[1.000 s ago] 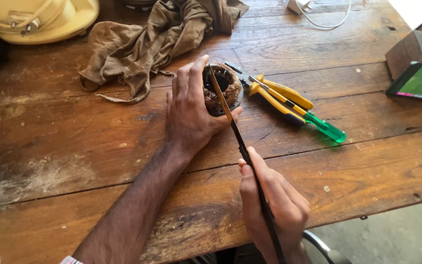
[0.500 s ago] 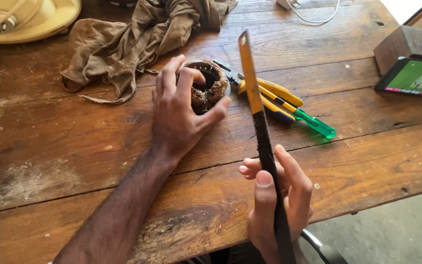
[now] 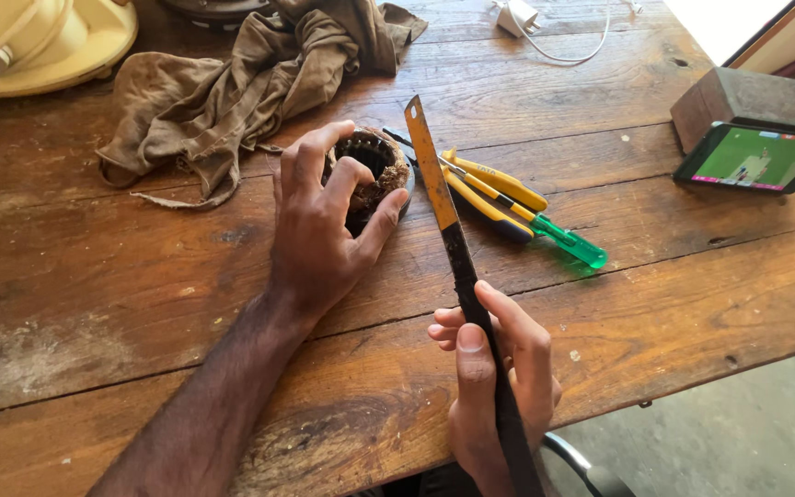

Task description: The person holds a small cylindrical metal part with the left hand and files its inner surface with a metal file held in the right hand. The person repeatedly strokes the file inside the part, occasionally rotating the part to access different areas.

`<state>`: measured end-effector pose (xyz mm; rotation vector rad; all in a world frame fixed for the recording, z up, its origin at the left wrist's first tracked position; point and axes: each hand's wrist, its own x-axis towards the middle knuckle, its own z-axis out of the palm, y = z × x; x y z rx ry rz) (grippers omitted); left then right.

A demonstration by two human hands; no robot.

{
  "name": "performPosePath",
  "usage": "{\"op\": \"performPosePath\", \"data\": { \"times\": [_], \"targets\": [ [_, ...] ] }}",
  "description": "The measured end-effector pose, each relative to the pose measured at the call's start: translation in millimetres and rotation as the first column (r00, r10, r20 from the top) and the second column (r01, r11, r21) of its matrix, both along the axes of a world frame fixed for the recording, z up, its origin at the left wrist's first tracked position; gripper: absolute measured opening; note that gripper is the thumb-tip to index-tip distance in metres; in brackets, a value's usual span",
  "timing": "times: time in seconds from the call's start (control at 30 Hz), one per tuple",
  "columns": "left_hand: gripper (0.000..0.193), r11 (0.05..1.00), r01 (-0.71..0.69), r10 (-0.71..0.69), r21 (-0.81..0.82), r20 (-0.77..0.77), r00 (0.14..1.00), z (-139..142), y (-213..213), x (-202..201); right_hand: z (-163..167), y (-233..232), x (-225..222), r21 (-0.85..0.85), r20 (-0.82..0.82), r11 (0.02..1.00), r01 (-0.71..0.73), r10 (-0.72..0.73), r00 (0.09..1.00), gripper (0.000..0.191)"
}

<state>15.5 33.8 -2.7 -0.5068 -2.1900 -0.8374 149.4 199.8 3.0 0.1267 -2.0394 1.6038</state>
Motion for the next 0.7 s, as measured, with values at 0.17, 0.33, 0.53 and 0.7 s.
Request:
{"op": "performPosePath", "data": {
  "times": [0.17, 0.33, 0.53, 0.7],
  "targets": [
    [0.033, 1.000, -0.001, 0.001, -0.011, -0.009, 1.000, -1.1, 0.2, 0.9, -1.9, 0.8, -1.3, -0.017, 0.004, 1.000, -0.014, 0.014, 1.000, 0.034],
    [0.033, 1.000, -0.007, 0.007, -0.005, 0.001, 1.000, -1.4, 0.0, 1.9, -1.7, 0.0, -1.8, -0.013, 0.008, 1.000, -0.009, 0.009, 1.000, 0.033],
    [0.032, 1.000, -0.015, 0.015, 0.007, -0.003, 1.000, 0.3, 0.6, 1.9, -0.9, -0.2, -1.1, -0.018, 0.009, 1.000, -0.009, 0.009, 1.000, 0.032],
    [0.031, 1.000, -0.025, 0.025, 0.003, -0.010, 1.000, 1.0, 1.3, 2.6, 0.3, -0.8, -1.3, -0.020, 0.025, 1.000, -0.003, 0.004, 1.000, 0.032]
  ]
}}
